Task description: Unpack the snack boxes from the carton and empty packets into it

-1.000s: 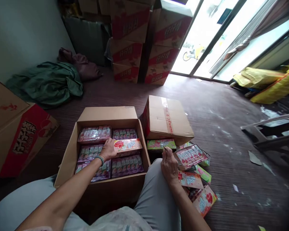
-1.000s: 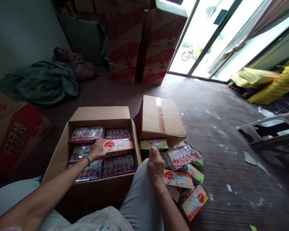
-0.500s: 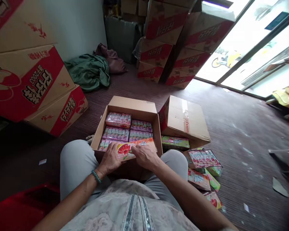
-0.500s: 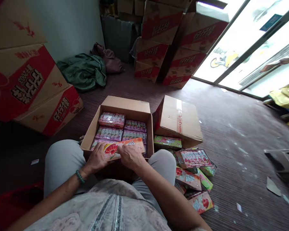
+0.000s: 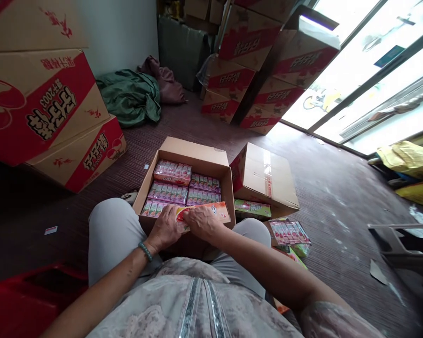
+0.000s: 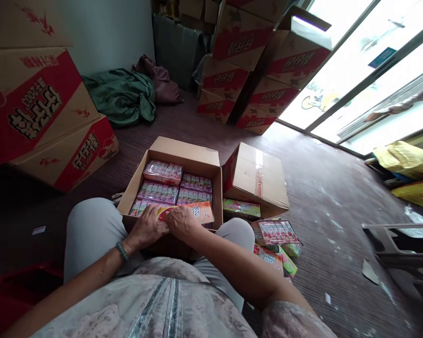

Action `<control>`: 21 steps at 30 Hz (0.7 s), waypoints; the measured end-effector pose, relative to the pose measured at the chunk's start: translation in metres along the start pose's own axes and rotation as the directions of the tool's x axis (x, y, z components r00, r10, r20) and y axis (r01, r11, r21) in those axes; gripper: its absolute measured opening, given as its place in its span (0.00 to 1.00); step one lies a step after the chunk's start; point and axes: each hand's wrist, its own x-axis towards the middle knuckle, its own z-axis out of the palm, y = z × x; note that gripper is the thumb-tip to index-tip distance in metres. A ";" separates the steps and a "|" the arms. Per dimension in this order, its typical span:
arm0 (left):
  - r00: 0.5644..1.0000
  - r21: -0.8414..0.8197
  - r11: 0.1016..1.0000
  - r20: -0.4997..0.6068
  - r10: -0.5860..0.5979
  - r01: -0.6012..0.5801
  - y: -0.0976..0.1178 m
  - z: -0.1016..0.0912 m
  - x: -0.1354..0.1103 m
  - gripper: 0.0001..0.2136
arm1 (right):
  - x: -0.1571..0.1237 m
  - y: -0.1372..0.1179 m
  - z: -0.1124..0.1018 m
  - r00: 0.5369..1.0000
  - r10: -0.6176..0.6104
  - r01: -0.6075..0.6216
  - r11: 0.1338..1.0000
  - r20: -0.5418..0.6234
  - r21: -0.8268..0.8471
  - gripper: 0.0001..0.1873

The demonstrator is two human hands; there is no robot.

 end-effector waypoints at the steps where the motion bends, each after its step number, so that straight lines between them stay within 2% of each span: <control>1: 1.000 0.010 1.000 0.002 -0.005 0.005 -0.001 0.001 0.000 0.25 | -0.003 0.006 0.001 0.999 0.027 -0.027 1.000 0.024 -0.010 0.12; 4: 1.000 0.012 1.000 0.012 -0.009 0.009 -0.002 0.001 -0.001 0.28 | -0.020 0.038 0.007 0.986 0.146 -0.143 0.989 0.074 -0.048 0.13; 7: 1.000 0.000 1.000 0.030 -0.008 0.008 -0.001 0.000 -0.002 0.29 | -0.052 0.086 0.018 0.959 0.261 -0.252 0.964 0.113 -0.084 0.15; 10: 0.999 0.011 1.000 0.023 -0.028 0.028 -0.003 -0.002 -0.003 0.30 | -0.093 0.133 0.026 0.896 0.417 -0.399 0.907 0.154 -0.134 0.17; 12: 0.999 0.020 0.999 0.016 -0.031 0.031 -0.006 -0.004 -0.004 0.32 | -0.114 0.149 0.025 0.852 0.509 -0.499 0.860 0.124 -0.106 0.16; 14: 1.000 0.030 0.999 0.018 -0.024 0.023 -0.010 -0.004 -0.006 0.32 | -0.124 0.144 0.022 0.842 0.539 -0.540 0.842 0.022 0.017 0.16; 15: 1.000 0.032 0.999 0.023 -0.018 0.017 -0.012 -0.003 -0.006 0.32 | -0.123 0.134 0.021 0.852 0.522 -0.517 0.850 -0.036 0.099 0.16; 17: 1.000 0.036 0.999 0.020 -0.007 0.007 -0.019 0.000 -0.009 0.32 | -0.108 0.103 0.022 0.901 0.412 -0.376 0.897 -0.132 0.232 0.23; 19: 0.999 0.041 0.999 -0.004 0.033 -0.033 -0.029 0.005 -0.012 0.31 | -0.080 0.072 0.030 0.951 0.241 -0.184 0.944 -0.193 0.273 0.41; 20: 0.997 0.047 0.996 -0.023 0.074 -0.072 -0.036 0.007 -0.013 0.32 | -0.066 0.060 0.035 0.963 0.173 -0.116 0.959 -0.208 0.257 0.42; 21: 0.991 0.058 0.989 -0.028 0.134 -0.133 -0.044 0.010 -0.014 0.30 | -0.052 0.052 0.041 0.968 0.122 -0.069 0.969 -0.217 0.236 0.39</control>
